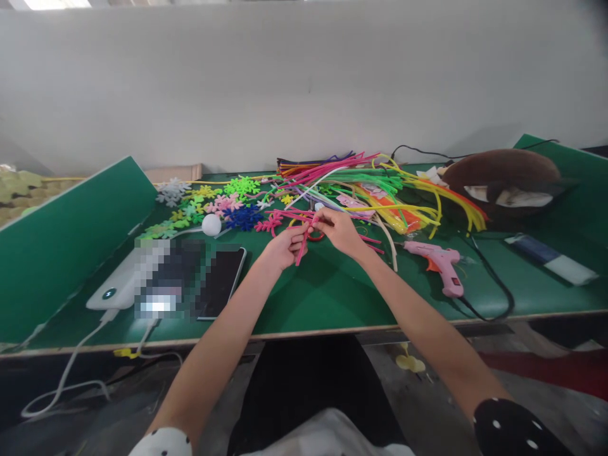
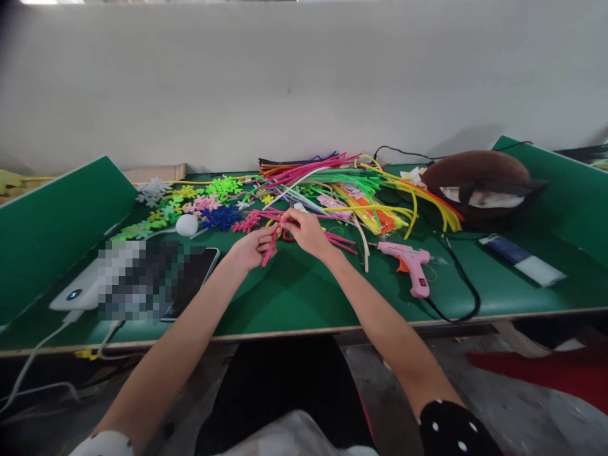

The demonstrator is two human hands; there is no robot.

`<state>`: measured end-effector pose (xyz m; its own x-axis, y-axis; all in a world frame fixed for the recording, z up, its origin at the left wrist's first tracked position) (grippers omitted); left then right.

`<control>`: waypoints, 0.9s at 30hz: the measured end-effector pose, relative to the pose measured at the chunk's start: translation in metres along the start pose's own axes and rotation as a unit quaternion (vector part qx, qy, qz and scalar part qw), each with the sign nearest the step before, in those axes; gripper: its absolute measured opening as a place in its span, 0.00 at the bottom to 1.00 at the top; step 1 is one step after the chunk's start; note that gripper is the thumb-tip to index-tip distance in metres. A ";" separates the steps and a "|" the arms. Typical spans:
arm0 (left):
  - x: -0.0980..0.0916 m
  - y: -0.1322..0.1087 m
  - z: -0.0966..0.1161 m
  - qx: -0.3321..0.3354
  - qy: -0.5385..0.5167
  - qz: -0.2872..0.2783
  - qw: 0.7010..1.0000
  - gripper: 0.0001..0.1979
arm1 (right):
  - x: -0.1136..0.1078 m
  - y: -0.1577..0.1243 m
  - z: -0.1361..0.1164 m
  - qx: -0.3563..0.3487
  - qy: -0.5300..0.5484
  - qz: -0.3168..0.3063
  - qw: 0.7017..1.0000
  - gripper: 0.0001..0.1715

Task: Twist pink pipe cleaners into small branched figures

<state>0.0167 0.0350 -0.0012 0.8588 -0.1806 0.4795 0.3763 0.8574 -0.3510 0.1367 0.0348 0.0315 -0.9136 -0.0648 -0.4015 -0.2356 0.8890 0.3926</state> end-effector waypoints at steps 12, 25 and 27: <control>0.006 -0.013 0.028 0.282 0.136 -0.001 0.950 0.04 | -0.014 0.004 0.020 0.123 0.266 0.079 0.953 0.12; 0.006 -0.022 0.031 0.425 0.340 0.127 0.829 0.12 | 0.000 0.001 0.016 0.149 0.209 0.013 0.966 0.17; 0.005 -0.018 0.030 0.394 0.305 0.130 0.857 0.18 | -0.001 0.002 0.017 0.127 0.172 0.010 0.977 0.14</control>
<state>0.0035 0.0327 0.0314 0.9904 0.0535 -0.1273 -0.0005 0.9232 0.3844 0.1423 0.0445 0.0190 -0.9849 -0.1555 -0.0760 -0.1661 0.9727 0.1619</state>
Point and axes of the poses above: each hand's wrist, its own y-axis towards the middle knuckle, its own x-axis out of the palm, z = x × y, the point moved 5 cm from there along y, towards the middle knuckle, and after that the axes turned 7 degrees about -y, right-handed, at the moved point
